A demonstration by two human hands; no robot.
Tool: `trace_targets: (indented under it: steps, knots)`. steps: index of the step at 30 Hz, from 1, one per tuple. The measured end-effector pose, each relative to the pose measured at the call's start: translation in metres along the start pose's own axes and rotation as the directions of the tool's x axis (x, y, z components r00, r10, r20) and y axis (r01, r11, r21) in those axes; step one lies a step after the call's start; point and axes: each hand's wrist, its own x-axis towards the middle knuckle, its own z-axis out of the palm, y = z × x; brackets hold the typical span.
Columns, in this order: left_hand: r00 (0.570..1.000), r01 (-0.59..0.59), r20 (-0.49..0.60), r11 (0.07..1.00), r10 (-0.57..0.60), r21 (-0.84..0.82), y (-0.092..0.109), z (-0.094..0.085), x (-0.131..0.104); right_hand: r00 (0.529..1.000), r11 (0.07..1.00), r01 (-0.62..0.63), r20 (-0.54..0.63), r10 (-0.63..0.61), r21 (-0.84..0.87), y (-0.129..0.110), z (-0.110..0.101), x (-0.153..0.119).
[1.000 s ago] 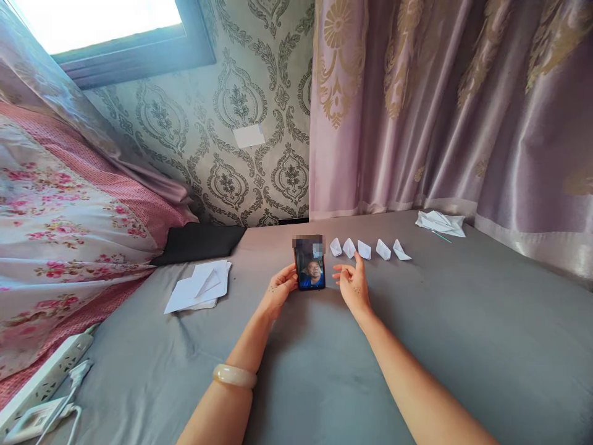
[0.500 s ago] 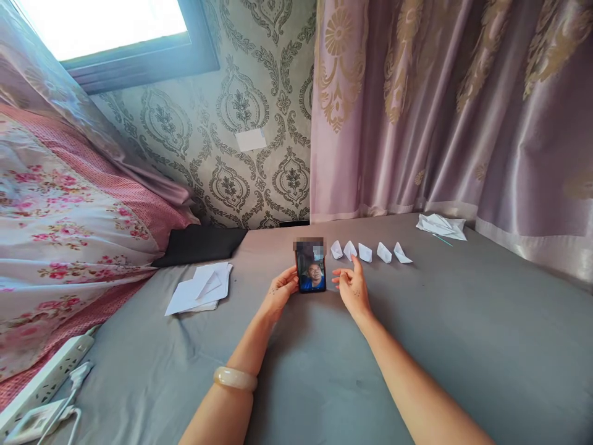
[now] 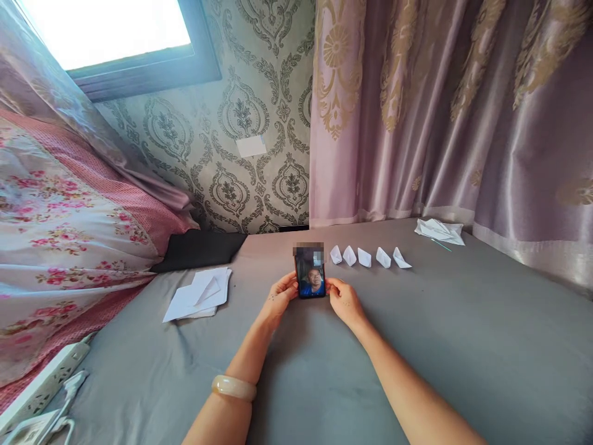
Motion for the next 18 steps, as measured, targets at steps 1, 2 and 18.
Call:
trace_targets:
  steps: [1, 2, 18]
  knots:
    - [1.0, 0.0, -0.002, 1.0, 0.0, -0.001, 0.0003, 0.0003, -0.0002, 1.0, 1.0, 0.01, 0.001, -0.01, -0.002, -0.0011, -0.0001, -0.0005]
    - [1.0, 0.002, -0.006, 1.0, -0.002, -0.001, 0.0005, 0.0004, -0.0003, 1.0, 1.0, 0.012, -0.003, -0.012, -0.002, -0.0022, -0.0005, -0.0008]
    - [1.0, 0.013, -0.022, 1.0, -0.013, 0.0, 0.0015, 0.0002, -0.0008, 1.0, 1.0, 0.002, 0.002, -0.002, 0.004, -0.0037, -0.0014, -0.0003]
